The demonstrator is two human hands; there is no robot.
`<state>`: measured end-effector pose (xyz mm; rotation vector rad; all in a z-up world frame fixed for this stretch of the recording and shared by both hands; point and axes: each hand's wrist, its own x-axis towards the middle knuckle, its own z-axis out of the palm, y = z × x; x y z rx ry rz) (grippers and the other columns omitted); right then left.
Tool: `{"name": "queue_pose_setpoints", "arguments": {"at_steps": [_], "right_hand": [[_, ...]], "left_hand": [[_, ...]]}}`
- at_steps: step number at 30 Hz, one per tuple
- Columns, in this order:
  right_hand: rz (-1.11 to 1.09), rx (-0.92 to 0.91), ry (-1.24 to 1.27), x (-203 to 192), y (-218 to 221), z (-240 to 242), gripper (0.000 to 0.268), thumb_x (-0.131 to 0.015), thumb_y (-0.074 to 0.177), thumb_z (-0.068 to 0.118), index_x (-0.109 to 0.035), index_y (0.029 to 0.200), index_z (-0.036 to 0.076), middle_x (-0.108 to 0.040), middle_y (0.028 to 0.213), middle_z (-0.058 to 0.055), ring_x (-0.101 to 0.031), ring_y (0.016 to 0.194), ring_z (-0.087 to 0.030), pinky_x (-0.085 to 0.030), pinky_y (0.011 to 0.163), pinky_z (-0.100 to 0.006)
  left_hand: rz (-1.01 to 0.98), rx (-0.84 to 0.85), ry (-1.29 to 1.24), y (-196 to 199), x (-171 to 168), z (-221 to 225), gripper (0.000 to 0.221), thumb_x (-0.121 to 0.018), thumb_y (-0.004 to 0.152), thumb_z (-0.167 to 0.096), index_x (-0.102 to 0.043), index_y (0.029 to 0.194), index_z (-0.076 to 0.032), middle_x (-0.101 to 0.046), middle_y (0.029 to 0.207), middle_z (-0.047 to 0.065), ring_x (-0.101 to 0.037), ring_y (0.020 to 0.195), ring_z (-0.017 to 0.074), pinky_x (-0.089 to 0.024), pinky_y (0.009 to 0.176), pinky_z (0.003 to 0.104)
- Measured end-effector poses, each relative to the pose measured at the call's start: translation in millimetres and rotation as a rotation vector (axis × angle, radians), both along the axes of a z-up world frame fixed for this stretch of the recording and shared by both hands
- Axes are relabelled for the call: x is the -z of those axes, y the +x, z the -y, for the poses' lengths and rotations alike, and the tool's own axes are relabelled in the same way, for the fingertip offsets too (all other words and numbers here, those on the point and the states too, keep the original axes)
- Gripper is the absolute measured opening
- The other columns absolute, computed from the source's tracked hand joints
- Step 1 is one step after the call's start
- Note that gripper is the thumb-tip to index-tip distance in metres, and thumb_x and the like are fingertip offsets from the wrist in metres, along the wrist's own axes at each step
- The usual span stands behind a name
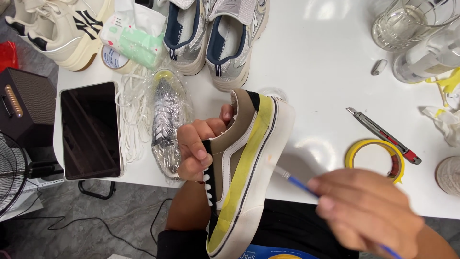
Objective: Painting the midsole of a shoe with white paint using a brush.
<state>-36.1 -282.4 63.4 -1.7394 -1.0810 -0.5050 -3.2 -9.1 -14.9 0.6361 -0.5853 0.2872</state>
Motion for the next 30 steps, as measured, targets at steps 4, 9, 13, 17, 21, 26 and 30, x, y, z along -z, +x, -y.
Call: {"name": "queue_pose_setpoints", "arguments": {"at_steps": [4,9,13,17,21,26,30], "right_hand": [[-0.103,-0.143,-0.018,-12.9,-10.9,-9.5,0.028,-0.073,0.085,0.002,-0.058,0.109,0.001,-0.074,0.089,-0.016,-0.077,0.083,-0.03,-0.064,0.071,-0.04],[-0.233,0.12,0.037,0.4,-22.2,3.5,0.025,-0.063,0.089,-0.003,-0.057,0.113,0.001,-0.073,0.088,-0.017,-0.077,0.082,-0.032,-0.065,0.072,-0.041],[-0.183,-0.019,0.117,3.3,-23.1,-12.0,0.024,-0.068,0.089,-0.003,-0.06,0.112,-0.001,-0.073,0.088,-0.019,-0.078,0.079,-0.031,-0.065,0.071,-0.04],[-0.341,-0.008,0.144,1.0,-34.5,-4.2,0.02,-0.065,0.091,0.0,-0.06,0.11,0.002,-0.074,0.089,-0.018,-0.078,0.08,-0.03,-0.065,0.074,-0.04],[-0.236,0.045,0.07,3.1,-28.4,-6.0,0.019,-0.064,0.094,0.0,-0.059,0.111,0.002,-0.073,0.088,-0.018,-0.078,0.079,-0.031,-0.065,0.072,-0.041],[-0.379,-0.071,0.195,13.0,-39.7,-8.5,0.018,-0.064,0.097,0.007,-0.06,0.115,0.006,-0.074,0.092,-0.017,-0.076,0.081,-0.029,-0.065,0.072,-0.04],[-0.552,-0.004,0.255,19.7,-46.3,-1.6,0.018,-0.066,0.098,0.009,-0.064,0.116,0.008,-0.077,0.091,-0.014,-0.075,0.083,-0.03,-0.067,0.068,-0.037]], "left_hand": [[-0.007,-0.02,-0.024,0.7,-2.2,1.2,0.013,-0.058,0.076,-0.004,-0.061,0.085,-0.013,-0.06,0.081,0.001,-0.045,0.07,0.0162,-0.03,0.108,0.04],[0.008,-0.003,0.002,2.7,-1.4,-0.7,0.014,-0.056,0.074,-0.003,-0.059,0.085,-0.012,-0.06,0.073,-0.002,-0.042,0.067,0.015,-0.029,0.11,0.039],[-0.041,-0.02,0.013,1.8,-3.5,-1.8,0.014,-0.058,0.071,-0.003,-0.06,0.082,-0.013,-0.054,0.069,0.002,-0.041,0.064,0.0162,-0.03,0.107,0.04],[-0.046,-0.012,0.023,2.5,-1.1,-2.7,0.012,-0.06,0.071,-0.004,-0.06,0.079,-0.014,-0.045,0.06,0.001,-0.038,0.062,0.0155,-0.03,0.104,0.039],[-0.044,0.005,0.053,3.4,-6.9,-2.2,0.01,-0.061,0.072,-0.005,-0.059,0.077,-0.014,-0.046,0.054,0.0,-0.035,0.06,0.0152,-0.03,0.1,0.039],[-0.051,0.025,0.08,1.2,-9.4,-4.4,0.012,-0.061,0.073,-0.004,-0.058,0.076,-0.015,-0.046,0.053,-0.001,-0.035,0.059,0.0153,-0.03,0.098,0.039],[-0.039,0.034,0.094,0.9,-9.8,-5.0,0.012,-0.06,0.073,-0.004,-0.058,0.076,-0.016,-0.046,0.052,-0.002,-0.033,0.058,0.0137,-0.03,0.101,0.04]]}}
